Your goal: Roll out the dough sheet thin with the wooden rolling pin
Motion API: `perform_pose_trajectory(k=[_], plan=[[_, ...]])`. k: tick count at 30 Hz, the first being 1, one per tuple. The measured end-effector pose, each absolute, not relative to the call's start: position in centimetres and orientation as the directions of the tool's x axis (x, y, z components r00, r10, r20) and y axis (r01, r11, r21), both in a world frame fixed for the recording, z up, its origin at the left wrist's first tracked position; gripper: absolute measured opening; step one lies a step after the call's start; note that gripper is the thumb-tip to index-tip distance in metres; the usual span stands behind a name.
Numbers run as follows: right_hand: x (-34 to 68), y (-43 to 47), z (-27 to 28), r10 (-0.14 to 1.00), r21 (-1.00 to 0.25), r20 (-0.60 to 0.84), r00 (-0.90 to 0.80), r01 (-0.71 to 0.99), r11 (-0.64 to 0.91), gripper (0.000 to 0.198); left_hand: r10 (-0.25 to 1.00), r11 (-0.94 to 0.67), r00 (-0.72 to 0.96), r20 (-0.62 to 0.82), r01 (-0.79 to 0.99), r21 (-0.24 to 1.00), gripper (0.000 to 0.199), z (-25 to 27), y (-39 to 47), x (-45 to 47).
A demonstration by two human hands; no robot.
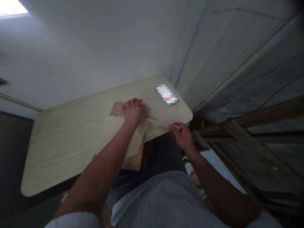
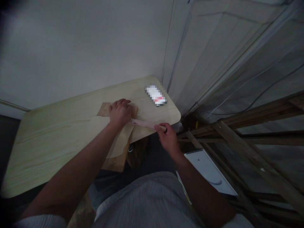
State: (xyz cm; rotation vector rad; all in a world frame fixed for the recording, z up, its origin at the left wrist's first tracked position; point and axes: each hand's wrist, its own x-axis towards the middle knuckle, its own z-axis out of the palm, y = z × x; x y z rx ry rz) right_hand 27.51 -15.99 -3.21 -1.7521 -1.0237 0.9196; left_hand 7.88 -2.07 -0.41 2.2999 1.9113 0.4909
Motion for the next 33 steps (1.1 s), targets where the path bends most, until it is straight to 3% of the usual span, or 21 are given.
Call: perform_pose_trajectory(k=[14, 21, 27, 33], plan=[[27.7, -18.4, -4.1, 0.958, -0.965, -0.154, 0.241, 0.172, -0.198, 0.052, 0.962, -0.252, 0.221, 0.162, 0.945, 0.210, 0.052, -0.3, -12.4, 4.3], [27.8, -17.5, -4.2, 0.956, -0.945, -0.101, 0.277, 0.274, -0.179, 0.055, 0.975, -0.187, 0.153, 0.163, 0.957, 0.221, 0.066, -1.3, -17.4, 3.6], [27.2, -14.0, -2.8, 0.914, -0.908, 0.061, 0.402, 0.402, -0.116, 0.062, 0.975, -0.188, 0.156, 0.161, 0.960, 0.209, 0.070, -1.4, -17.7, 3.4], [27.4, -12.0, -2.1, 0.963, -0.884, 0.045, 0.266, 0.459, -0.086, 0.051, 0.977, -0.171, 0.139, 0.165, 0.965, 0.200, 0.087, -1.4, -18.1, 3.2]])
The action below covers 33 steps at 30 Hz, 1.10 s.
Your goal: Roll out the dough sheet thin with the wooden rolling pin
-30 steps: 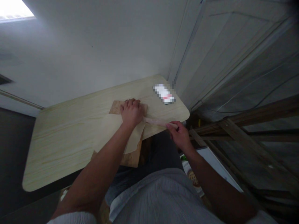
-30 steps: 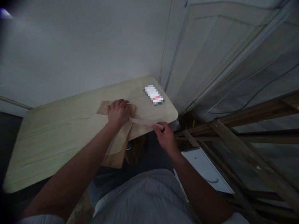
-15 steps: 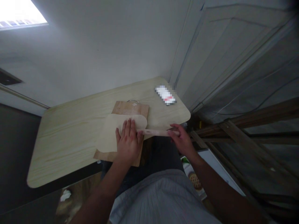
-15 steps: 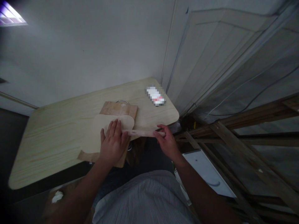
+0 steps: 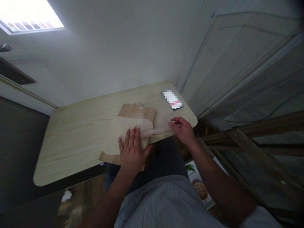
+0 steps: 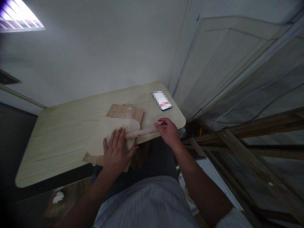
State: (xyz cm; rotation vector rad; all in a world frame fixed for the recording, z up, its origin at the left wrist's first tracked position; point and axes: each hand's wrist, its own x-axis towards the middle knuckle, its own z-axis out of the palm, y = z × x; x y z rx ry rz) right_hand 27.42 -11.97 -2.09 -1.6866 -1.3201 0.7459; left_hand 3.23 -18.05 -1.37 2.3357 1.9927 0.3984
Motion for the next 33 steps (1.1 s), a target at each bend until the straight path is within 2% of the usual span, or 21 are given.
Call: perform_pose_trajectory(k=[5, 8, 11, 16, 21, 25, 33], plan=[[28.3, -13.4, -2.6, 0.985, -0.894, -0.096, 0.142, 0.424, -0.148, 0.043, 0.984, -0.144, 0.118, 0.132, 0.967, 0.209, 0.086, -1.0, -19.6, 2.3], [28.5, -15.1, -2.4, 0.975, -0.891, -0.210, -0.073, 0.424, -0.160, 0.042, 0.987, -0.139, 0.115, 0.115, 0.964, 0.226, 0.087, -1.0, -20.5, 0.6], [28.4, -16.3, -1.8, 0.944, -0.850, -0.245, -0.220, 0.517, -0.100, 0.034, 0.981, -0.192, 0.178, 0.080, 0.956, 0.222, 0.086, -1.1, -20.8, -1.7], [27.9, -17.2, -1.6, 0.955, -0.822, -0.235, -0.181, 0.562, -0.096, 0.033, 0.967, -0.253, 0.254, 0.017, 0.948, 0.193, 0.085, -0.6, -20.0, -4.9], [27.7, -18.3, -2.3, 0.957, -0.806, -0.238, -0.167, 0.583, -0.099, 0.038, 0.941, -0.328, 0.336, -0.040, 0.936, 0.130, 0.068, 0.2, -19.0, -6.9], [27.2, -19.8, -2.5, 0.942, -0.779, -0.296, -0.156, 0.610, -0.144, 0.041, 0.932, -0.358, 0.362, -0.007, 0.926, 0.119, 0.066, -0.1, -18.8, -7.1], [25.4, -21.0, -2.2, 0.947, -0.812, -0.292, -0.134, 0.558, -0.172, 0.042, 0.942, -0.327, 0.314, 0.116, 0.938, 0.119, 0.067, -1.3, -20.1, -5.0]])
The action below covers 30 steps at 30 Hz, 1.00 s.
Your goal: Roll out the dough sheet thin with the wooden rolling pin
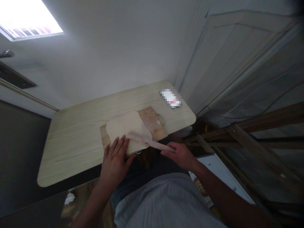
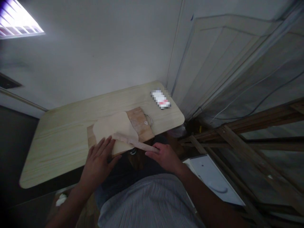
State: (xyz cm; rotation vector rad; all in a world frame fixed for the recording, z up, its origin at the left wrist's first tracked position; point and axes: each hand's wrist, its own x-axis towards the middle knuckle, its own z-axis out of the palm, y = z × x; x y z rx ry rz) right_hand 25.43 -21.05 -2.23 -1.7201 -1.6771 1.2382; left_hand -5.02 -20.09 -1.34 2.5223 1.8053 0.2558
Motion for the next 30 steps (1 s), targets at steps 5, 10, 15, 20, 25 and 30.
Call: perform_pose_trajectory(k=[5, 10, 15, 20, 25, 30], plan=[[25.2, -20.5, -1.7, 0.965, -0.818, -0.249, -0.083, 0.552, -0.163, 0.038, 0.938, -0.343, 0.317, 0.143, 0.909, 0.237, 0.056, -0.4, -19.2, -6.1], [24.9, -20.4, -1.5, 0.973, -0.853, -0.208, -0.097, 0.505, -0.132, 0.036, 0.907, -0.327, 0.124, 0.403, 0.811, 0.485, 0.029, 1.7, -16.2, -6.0], [23.8, -20.6, -1.9, 0.967, -0.853, -0.235, -0.093, 0.497, -0.160, 0.037, 0.910, -0.342, 0.142, 0.389, 0.789, 0.510, 0.033, 1.4, -12.1, -3.6], [23.4, -20.8, -1.8, 0.957, -0.824, -0.288, -0.033, 0.518, -0.230, 0.038, 0.911, -0.397, 0.303, 0.280, 0.828, 0.397, 0.041, -0.1, -9.6, -1.3], [23.6, -20.9, -1.4, 0.950, -0.822, -0.310, -0.037, 0.512, -0.248, 0.037, 0.913, -0.399, 0.361, 0.189, 0.887, 0.233, 0.046, 0.0, -9.0, 0.5], [23.7, -20.7, -1.4, 0.958, -0.825, -0.286, 0.000, 0.508, -0.246, 0.037, 0.919, -0.387, 0.357, 0.169, 0.900, 0.201, 0.049, 0.4, -8.2, 1.3]])
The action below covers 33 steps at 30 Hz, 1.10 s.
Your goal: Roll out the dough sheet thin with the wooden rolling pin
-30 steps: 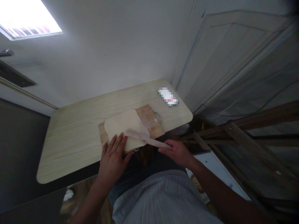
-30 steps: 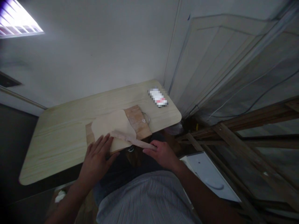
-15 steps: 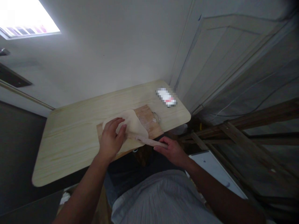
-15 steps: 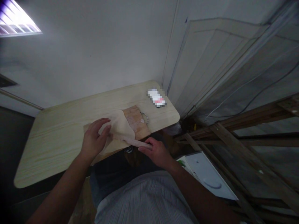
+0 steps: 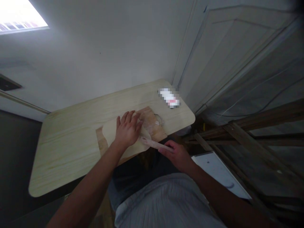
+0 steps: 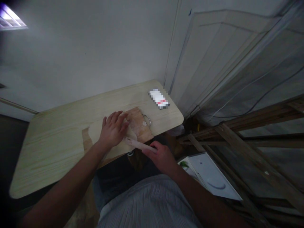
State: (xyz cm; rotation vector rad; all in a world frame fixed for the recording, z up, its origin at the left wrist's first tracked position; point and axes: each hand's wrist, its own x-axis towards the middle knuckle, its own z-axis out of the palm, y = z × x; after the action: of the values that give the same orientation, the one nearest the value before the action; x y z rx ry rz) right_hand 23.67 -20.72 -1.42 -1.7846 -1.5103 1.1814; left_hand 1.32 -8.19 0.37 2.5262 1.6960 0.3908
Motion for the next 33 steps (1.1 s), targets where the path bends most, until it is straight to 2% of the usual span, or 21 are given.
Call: perform_pose_trajectory(k=[6, 13, 18, 24, 33], plan=[[24.2, -20.5, -2.1, 0.971, -0.833, -0.220, 0.092, 0.501, -0.236, 0.045, 0.906, -0.417, 0.386, 0.172, 0.883, 0.215, 0.046, 0.2, -6.4, 2.4], [25.1, -19.8, -2.9, 0.961, -0.825, -0.203, 0.187, 0.497, -0.271, 0.045, 0.884, -0.451, 0.383, 0.267, 0.848, 0.278, 0.039, -0.3, -3.5, 4.4], [25.4, -18.8, -3.5, 0.958, -0.866, -0.167, 0.235, 0.429, -0.257, 0.045, 0.876, -0.443, 0.335, 0.346, 0.843, 0.305, 0.039, -0.2, -1.9, 5.6], [24.7, -19.9, -2.7, 0.972, -0.875, -0.197, 0.126, 0.425, -0.233, 0.041, 0.885, -0.417, 0.307, 0.350, 0.858, 0.301, 0.039, -0.1, -3.1, 4.6], [22.4, -22.9, -2.0, 0.981, -0.853, -0.186, 0.057, 0.486, -0.190, 0.030, 0.925, -0.303, 0.164, 0.343, 0.864, 0.403, 0.042, -0.4, -7.5, -0.3]])
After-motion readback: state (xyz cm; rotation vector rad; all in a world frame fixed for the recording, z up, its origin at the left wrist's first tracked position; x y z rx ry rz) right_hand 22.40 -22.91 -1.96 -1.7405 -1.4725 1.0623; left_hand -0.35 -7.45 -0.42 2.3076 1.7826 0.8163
